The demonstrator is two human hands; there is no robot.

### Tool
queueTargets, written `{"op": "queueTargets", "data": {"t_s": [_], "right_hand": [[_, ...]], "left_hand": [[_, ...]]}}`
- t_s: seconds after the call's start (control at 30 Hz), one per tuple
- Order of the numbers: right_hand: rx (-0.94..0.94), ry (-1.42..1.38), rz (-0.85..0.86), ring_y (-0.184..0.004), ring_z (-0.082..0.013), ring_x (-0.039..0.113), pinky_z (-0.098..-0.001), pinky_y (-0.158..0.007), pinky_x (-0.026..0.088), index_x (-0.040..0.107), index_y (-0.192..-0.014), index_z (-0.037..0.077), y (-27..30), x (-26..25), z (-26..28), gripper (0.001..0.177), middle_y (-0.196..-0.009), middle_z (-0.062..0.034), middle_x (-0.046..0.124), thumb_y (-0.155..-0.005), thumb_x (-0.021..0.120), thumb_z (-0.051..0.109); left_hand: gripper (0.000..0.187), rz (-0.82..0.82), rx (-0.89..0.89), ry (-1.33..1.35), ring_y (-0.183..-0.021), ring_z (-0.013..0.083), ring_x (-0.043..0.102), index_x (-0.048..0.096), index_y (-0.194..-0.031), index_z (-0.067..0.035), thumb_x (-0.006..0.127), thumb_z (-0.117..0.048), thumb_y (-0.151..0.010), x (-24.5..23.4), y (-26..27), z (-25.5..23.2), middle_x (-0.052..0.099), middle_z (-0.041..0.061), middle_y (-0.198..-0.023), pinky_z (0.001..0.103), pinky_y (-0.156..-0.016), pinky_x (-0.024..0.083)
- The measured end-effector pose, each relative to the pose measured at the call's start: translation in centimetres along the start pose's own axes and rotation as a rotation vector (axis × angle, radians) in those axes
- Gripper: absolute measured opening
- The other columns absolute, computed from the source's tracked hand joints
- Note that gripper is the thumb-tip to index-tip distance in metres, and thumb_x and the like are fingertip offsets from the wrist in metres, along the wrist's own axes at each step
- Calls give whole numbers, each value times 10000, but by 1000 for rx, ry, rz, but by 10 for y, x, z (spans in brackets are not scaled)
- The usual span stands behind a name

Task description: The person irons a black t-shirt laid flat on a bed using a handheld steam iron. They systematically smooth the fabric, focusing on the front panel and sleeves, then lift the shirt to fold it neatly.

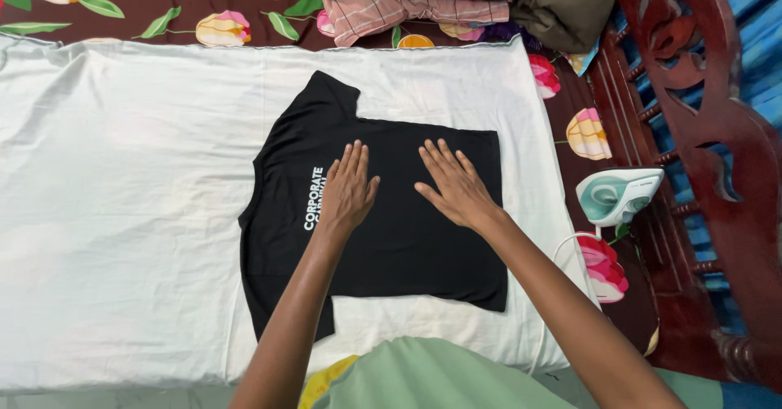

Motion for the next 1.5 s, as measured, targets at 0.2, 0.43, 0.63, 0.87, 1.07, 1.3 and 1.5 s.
{"op": "queueTargets", "data": {"t_s": [0.2, 0.43, 0.63, 0.87, 1.07, 1.3, 1.5], "right_hand": [[-26, -20, -34, -1570, -226, 66, -473, -1268, 82, 162, -1626, 155, -14, -3, 1, 764, -1705, -49, 132, -1026, 326, 598], [-43, -37, -3, -1566, -222, 55, -475, -1269, 73, 157, -1630, 220, -8, 9, -4, 741, -1709, -28, 121, -1020, 285, 619], [-29, -46, 46, -1565, -215, 38, -475, -1271, 68, 151, -1626, 263, 1, 15, -10, 725, -1712, -9, 103, -1011, 262, 631], [-32, -54, 46, -1565, -207, 36, -476, -1275, 66, 157, -1624, 279, 3, 11, -4, 721, -1709, -1, 105, -1007, 250, 640], [-38, -44, 33, -1568, -213, 45, -481, -1275, 78, 167, -1626, 275, 4, 9, -1, 717, -1710, -8, 116, -1013, 248, 638], [-34, -51, 36, -1566, -215, 44, -486, -1271, 79, 168, -1624, 287, 7, 10, 0, 711, -1710, -7, 111, -1011, 254, 637], [-50, -39, 34, -1568, -220, 41, -485, -1272, 83, 173, -1624, 293, 5, 7, 5, 704, -1712, -5, 109, -1013, 249, 635]], "left_hand": [[657, -27, 35, -45, -1511, 315, 315, 362, -1541, 23, 508, -358, -1027, -11, -18, -4, 364, 198, -1614, 479, -1195, 291], [660, 10, -12, -49, -1522, 305, 297, 357, -1547, 14, 513, -360, -1026, -7, -4, 6, 353, 192, -1625, 479, -1206, 272], [663, 65, -52, -101, -1529, 280, 275, 332, -1565, 5, 467, -382, -1043, -1, 5, 17, 324, 169, -1642, 466, -1209, 261], [655, 63, -42, -125, -1534, 269, 249, 305, -1581, -9, 413, -399, -1066, 0, 4, 19, 306, 154, -1651, 464, -1221, 241], [657, 76, -43, -129, -1535, 268, 252, 310, -1578, -11, 416, -405, -1063, 1, 8, 16, 306, 152, -1650, 462, -1224, 242], [652, 90, -57, -133, -1534, 270, 255, 319, -1574, -10, 420, -396, -1058, 0, 15, 19, 308, 155, -1651, 466, -1218, 249], [659, 87, -67, -123, -1531, 268, 255, 315, -1575, -13, 418, -404, -1055, 2, 21, 22, 309, 151, -1648, 465, -1223, 243]]}}
Point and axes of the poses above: each hand's wrist, its own y-axis away from the middle knuckle, its own x-axis out of the palm, z = x × y, the point moved 2 cm from there along -y, towards the middle knuckle
